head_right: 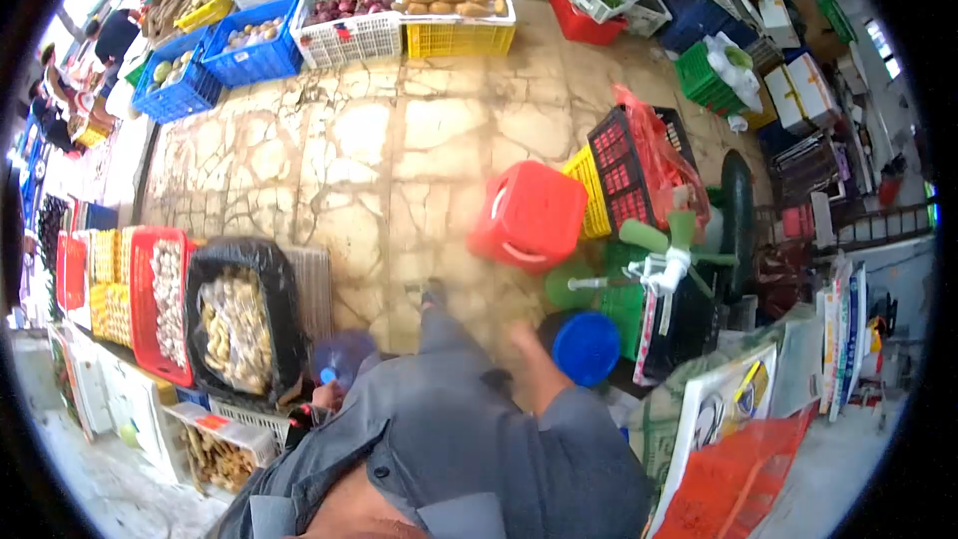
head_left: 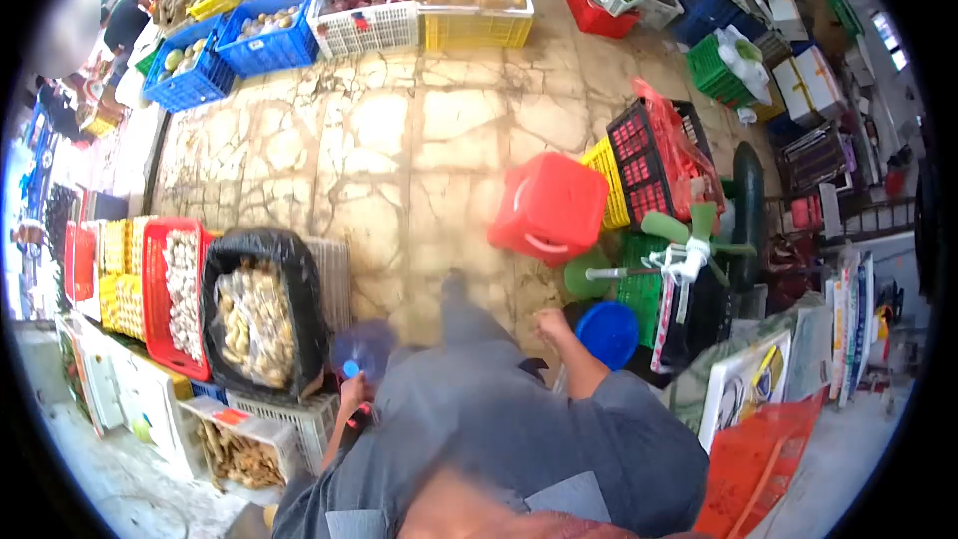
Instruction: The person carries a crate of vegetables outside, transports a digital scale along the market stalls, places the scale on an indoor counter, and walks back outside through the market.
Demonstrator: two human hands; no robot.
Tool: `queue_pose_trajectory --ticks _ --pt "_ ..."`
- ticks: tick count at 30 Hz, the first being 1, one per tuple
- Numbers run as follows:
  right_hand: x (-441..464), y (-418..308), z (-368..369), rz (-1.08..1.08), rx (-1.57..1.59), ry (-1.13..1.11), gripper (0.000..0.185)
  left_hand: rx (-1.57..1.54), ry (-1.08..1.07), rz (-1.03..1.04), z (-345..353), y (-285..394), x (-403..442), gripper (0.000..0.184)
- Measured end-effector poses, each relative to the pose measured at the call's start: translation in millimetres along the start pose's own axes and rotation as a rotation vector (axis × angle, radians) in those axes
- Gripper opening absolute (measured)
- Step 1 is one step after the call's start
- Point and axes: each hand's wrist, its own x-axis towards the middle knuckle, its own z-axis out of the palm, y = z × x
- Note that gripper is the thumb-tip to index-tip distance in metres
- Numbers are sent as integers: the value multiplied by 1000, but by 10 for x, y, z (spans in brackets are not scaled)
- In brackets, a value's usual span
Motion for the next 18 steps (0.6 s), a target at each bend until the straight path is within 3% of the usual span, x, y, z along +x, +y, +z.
queue_pose_trajectory --ticks 1,2,3,5,8,12,13,16,17,18 --pt "225 -341 -110 10 109 -29 14 -10 -40 151 -52 18 293 30" --pt "443 -618 -174 -29 115 2 14 -277 57 -72 75 264 407 30" --pt "660 -836 -229 -65 119 36 14 -169 136 -287 369 1167 -97 28" --pt "992 -1549 -408 -142 374 -145 16 -258 101 -133 387 1363 451 25" --pt "1099 -2749 -505 -108 315 88 17 -259 9 -63 796 2293 806 25" --pt "1739 -3349 -693 -205 285 169 17 -212 -102 -25 1166 3276 1457 31" --pt "1913 -3293 -711 -176 287 174 18 -147 -66 -7 1215 3423 1720 31" --pt "2403 -2977 -876 -98 179 176 20 1036 -66 465 1227 3817 2707 31" --pt "2573 -2718 -918 -79 71 159 20 1283 -74 466 1272 4184 2736 31" --pt "2706 -2464 -985 -69 -32 155 21 1122 -124 439 1449 4491 2656 35"
